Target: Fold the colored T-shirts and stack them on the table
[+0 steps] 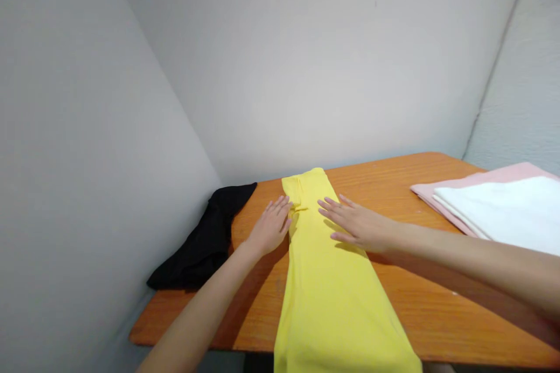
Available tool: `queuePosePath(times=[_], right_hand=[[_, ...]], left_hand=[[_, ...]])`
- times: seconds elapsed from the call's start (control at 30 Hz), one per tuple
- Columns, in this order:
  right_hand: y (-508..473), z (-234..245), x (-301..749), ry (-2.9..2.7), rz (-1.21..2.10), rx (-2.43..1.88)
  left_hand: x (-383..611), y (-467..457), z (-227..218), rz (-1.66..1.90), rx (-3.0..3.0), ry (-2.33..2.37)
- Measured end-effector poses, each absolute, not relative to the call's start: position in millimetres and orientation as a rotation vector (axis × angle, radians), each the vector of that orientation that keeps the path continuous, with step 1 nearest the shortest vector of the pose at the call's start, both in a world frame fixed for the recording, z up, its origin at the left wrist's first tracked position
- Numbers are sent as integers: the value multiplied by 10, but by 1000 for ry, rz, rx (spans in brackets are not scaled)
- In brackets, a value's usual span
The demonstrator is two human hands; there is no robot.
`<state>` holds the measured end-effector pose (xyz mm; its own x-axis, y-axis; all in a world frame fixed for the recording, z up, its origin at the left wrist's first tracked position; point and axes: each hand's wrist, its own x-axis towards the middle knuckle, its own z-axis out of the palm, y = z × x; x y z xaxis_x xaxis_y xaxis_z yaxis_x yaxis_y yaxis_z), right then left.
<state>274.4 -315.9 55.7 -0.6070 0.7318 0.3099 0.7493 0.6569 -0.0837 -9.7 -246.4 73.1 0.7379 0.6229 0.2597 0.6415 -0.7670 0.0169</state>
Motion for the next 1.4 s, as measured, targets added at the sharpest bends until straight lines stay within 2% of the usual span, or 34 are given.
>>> queuePosePath(times=[0.2, 0.33, 0.47, 0.57, 0.7, 0.83, 0.97, 1.1, 1.2, 1.3, 1.4], right_hand=[[-4491, 580, 2921, -2617, 176, -1192], [-4715, 488, 2825, -2552, 218, -1192], [-4764, 452, 2795, -2441, 175, -1195], [-4913, 452, 2803, -2386, 57, -1227], [-5234, 359, 2746, -2299, -232, -1237], [-5472, 108, 2549, -2322, -504, -1157], [-5593, -261, 2383, -2250, -631, -1156], [-5676, -600, 2317, -1877, -556, -1322], [-5701, -777, 2233, -1710, -375, -1368], [-5684, -896, 2104, -1571, -193, -1414], [-5661, -898, 1998, -1425, -107, -1463]], left_hand=[[-486, -3290, 783, -192, -3164, -809], [-572, -3421, 662, -114, -3184, -816], [-618, -3529, 703, -210, -3107, -859], [-650, -3868, 816, -425, -3047, -1016], [-629, -4501, 763, -655, -2831, -1502], [-515, -4905, 535, -737, -2671, -1868], [-433, -5005, 455, -802, -2491, -2090], [-400, -5025, 482, -761, -2444, -2203], [-383, -5042, 444, -851, -2496, -2258], [-360, -5011, 374, -1093, -2530, -2356], [-317, -4906, 407, -1504, -2586, -2357]])
